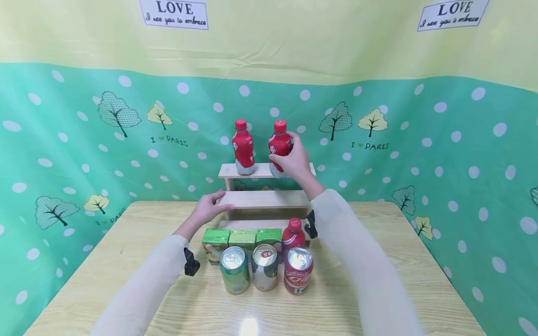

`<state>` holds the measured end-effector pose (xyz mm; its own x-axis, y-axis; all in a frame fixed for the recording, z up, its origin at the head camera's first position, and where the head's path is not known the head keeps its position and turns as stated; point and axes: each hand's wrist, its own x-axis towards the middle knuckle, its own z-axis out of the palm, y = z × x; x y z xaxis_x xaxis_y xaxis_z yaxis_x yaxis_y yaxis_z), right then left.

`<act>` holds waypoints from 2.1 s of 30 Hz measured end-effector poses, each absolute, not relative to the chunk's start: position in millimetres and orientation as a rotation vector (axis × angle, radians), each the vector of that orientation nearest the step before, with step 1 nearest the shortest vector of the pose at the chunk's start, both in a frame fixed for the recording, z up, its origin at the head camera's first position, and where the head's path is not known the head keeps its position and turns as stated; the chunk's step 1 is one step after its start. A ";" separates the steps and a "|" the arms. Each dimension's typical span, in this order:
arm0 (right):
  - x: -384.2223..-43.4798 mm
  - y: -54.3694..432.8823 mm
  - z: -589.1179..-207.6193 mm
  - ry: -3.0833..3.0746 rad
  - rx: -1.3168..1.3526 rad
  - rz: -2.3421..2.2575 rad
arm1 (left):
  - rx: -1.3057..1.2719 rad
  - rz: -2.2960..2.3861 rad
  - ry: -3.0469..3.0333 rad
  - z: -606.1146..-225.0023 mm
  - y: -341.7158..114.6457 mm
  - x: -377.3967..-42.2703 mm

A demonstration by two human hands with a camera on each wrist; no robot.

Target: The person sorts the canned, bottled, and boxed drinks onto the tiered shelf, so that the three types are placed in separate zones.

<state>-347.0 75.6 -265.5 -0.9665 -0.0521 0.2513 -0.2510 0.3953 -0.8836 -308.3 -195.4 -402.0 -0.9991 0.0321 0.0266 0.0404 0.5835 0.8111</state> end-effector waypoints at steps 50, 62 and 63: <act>-384.8 34.3 -293.6 -2.318 0.182 1.718 | -0.064 -1.348 -2.799 -402.0 -194.4 -315.0; -384.5 28.5 -296.4 -2.312 0.219 1.724 | -0.071 -1.328 -2.800 -401.2 -193.9 -312.2; -384.6 28.6 -296.4 -2.313 0.220 1.724 | -0.068 -1.330 -2.801 -400.8 -193.7 -311.8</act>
<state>-384.6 28.6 -296.4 -0.9578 0.0269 0.2861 -0.2665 0.2894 -0.9194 -311.8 -193.7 -400.8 -0.9983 0.0223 0.0547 0.0565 0.6316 0.7733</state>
